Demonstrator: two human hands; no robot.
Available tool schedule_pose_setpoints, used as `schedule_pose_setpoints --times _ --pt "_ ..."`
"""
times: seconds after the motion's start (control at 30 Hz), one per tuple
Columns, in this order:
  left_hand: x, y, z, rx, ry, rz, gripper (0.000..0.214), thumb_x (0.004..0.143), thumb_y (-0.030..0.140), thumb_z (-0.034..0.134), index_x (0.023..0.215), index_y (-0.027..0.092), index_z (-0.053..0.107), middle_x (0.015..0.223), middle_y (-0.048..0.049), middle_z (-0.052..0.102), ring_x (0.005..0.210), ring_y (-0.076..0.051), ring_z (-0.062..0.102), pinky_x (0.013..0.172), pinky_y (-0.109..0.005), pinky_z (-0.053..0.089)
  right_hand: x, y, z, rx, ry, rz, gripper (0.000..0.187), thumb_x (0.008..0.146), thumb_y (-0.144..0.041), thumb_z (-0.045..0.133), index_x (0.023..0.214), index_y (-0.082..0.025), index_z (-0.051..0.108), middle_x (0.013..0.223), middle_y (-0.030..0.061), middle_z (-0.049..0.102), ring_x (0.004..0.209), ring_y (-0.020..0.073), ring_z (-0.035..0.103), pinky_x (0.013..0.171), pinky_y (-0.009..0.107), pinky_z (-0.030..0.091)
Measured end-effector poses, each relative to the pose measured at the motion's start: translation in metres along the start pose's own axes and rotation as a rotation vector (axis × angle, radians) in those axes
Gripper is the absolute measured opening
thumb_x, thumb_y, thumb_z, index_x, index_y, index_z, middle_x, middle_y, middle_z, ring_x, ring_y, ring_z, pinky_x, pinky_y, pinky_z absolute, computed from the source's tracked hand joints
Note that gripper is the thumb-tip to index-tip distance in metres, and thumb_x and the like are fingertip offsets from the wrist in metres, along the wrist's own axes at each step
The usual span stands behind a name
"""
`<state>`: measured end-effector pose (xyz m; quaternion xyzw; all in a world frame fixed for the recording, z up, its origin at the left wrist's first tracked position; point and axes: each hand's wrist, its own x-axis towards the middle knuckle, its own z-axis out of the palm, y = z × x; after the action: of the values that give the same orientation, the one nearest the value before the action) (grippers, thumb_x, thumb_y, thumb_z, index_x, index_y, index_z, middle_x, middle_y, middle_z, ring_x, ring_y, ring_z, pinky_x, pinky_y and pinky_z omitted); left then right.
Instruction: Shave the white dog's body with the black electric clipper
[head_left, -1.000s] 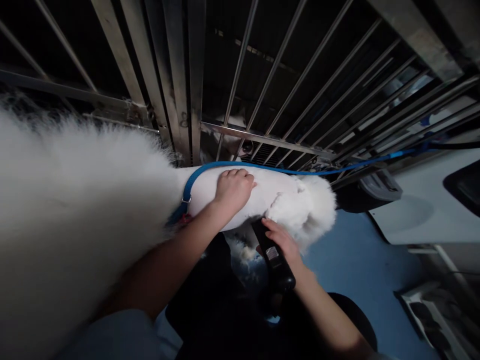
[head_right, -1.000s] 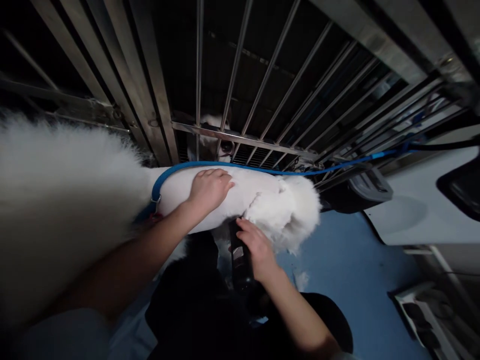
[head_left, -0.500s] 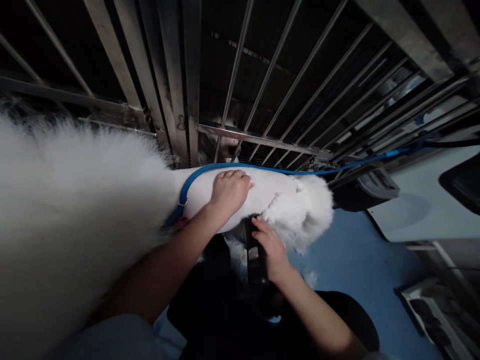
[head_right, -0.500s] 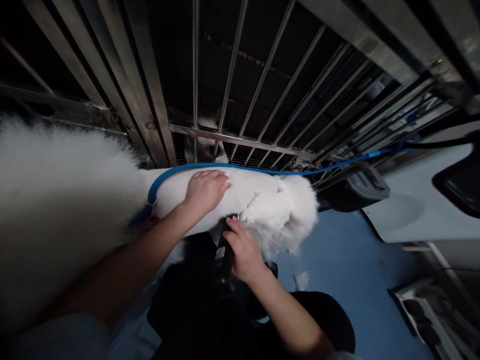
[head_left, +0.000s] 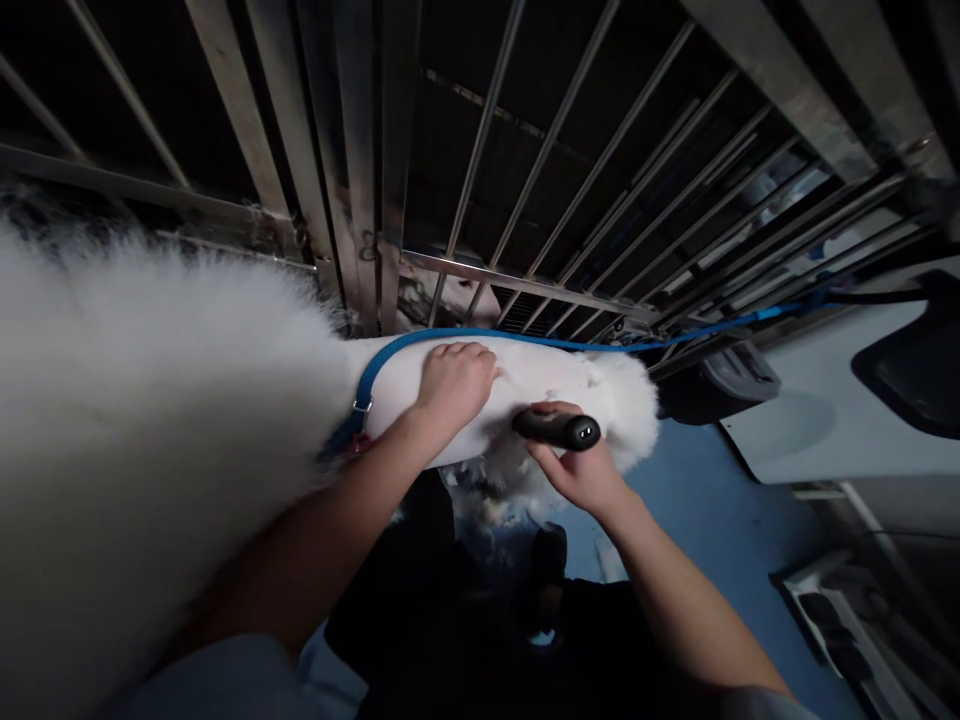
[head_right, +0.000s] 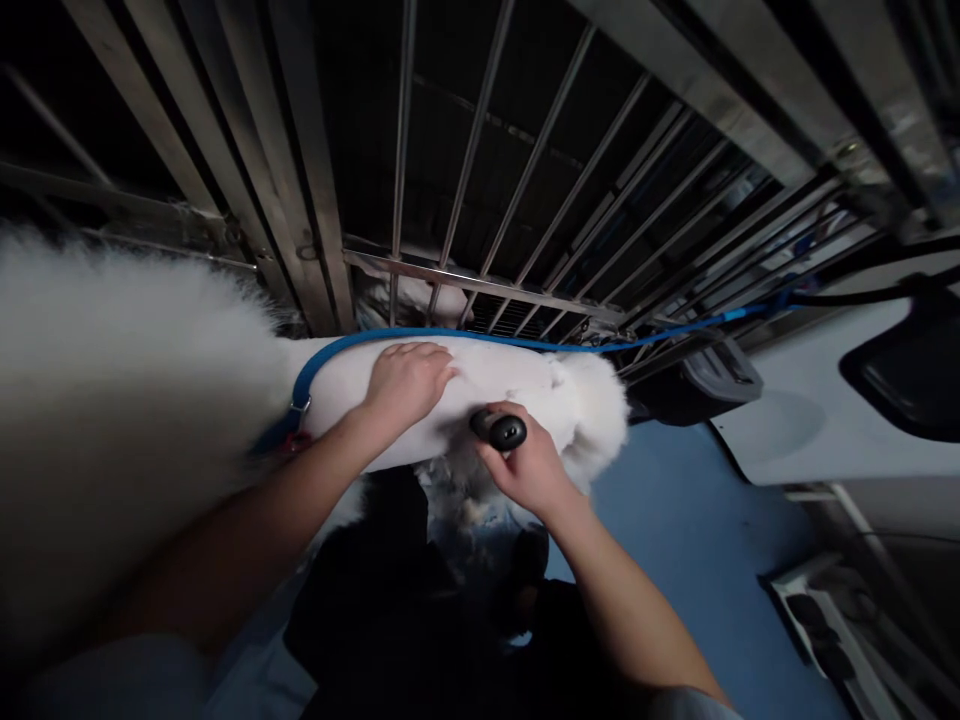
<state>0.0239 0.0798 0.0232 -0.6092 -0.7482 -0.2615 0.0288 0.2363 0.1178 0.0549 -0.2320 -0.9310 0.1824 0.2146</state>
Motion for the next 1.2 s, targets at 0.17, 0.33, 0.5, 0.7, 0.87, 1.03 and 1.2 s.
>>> schedule_pose_setpoints --times 0.17,0.33,0.5,0.7,0.87,1.03,1.2 --pt "0.001 0.002 -0.001 -0.018 -0.015 0.02 0.02 0.092 0.03 0.06 0.1 0.016 0.072 0.107 -0.0078 0.073 0.098 -0.026 0.066 0.081 -0.036 0.044 0.014 -0.003 -0.014 -0.02 -0.046 -0.065 0.038 0.086 -0.032 0.066 0.12 -0.025 0.05 0.111 0.0104 0.068 0.1 0.0282 0.068 0.084 0.044 0.058" --pt "0.003 -0.002 -0.006 -0.016 -0.041 -0.031 0.022 0.093 0.032 0.058 0.098 0.015 0.072 0.1 -0.009 0.073 0.095 -0.027 0.067 0.078 -0.037 0.045 0.031 0.004 -0.015 -0.059 -0.099 -0.174 0.031 0.087 -0.035 0.064 0.113 -0.023 0.053 0.106 0.0106 0.068 0.096 0.0281 0.069 0.081 0.044 0.058" --pt "0.004 -0.005 -0.007 -0.017 -0.039 -0.023 0.022 0.093 0.031 0.057 0.094 0.016 0.072 0.097 -0.0083 0.073 0.092 -0.028 0.067 0.074 -0.037 0.046 0.026 0.005 -0.023 -0.06 -0.236 -0.128 0.034 0.088 -0.036 0.063 0.118 -0.023 0.052 0.108 0.0107 0.068 0.096 0.0273 0.069 0.081 0.042 0.058" --pt "0.006 -0.007 -0.008 -0.022 -0.056 -0.054 0.024 0.093 0.033 0.056 0.097 0.015 0.072 0.099 -0.009 0.073 0.093 -0.028 0.068 0.076 -0.036 0.047 0.038 0.001 -0.019 -0.079 -0.109 -0.113 0.029 0.087 -0.039 0.063 0.11 -0.022 0.055 0.108 0.0118 0.068 0.096 0.0283 0.068 0.081 0.044 0.057" --pt "0.01 -0.007 -0.007 -0.02 -0.094 -0.085 0.026 0.093 0.033 0.056 0.098 0.014 0.072 0.098 -0.0114 0.073 0.092 -0.028 0.068 0.073 -0.035 0.047 0.026 0.0 -0.017 -0.145 -0.241 -0.047 0.028 0.088 -0.04 0.06 0.109 -0.022 0.055 0.101 0.0122 0.069 0.092 0.0295 0.069 0.079 0.045 0.057" --pt "0.011 -0.008 -0.008 -0.03 -0.093 -0.081 0.025 0.093 0.033 0.056 0.097 0.014 0.072 0.097 -0.0114 0.073 0.09 -0.029 0.069 0.073 -0.035 0.048 0.027 -0.001 -0.02 -0.048 -0.114 -0.014 0.029 0.086 -0.04 0.065 0.109 -0.023 0.057 0.106 0.0109 0.069 0.095 0.0282 0.068 0.082 0.045 0.057" --pt "0.012 -0.012 -0.01 -0.015 -0.118 -0.108 0.026 0.093 0.035 0.055 0.098 0.015 0.072 0.097 -0.0114 0.073 0.091 -0.03 0.069 0.073 -0.036 0.048 0.011 0.011 0.003 -0.024 0.042 -0.047 0.035 0.085 -0.034 0.067 0.115 -0.023 0.054 0.108 0.0125 0.067 0.098 0.0292 0.068 0.084 0.048 0.058"
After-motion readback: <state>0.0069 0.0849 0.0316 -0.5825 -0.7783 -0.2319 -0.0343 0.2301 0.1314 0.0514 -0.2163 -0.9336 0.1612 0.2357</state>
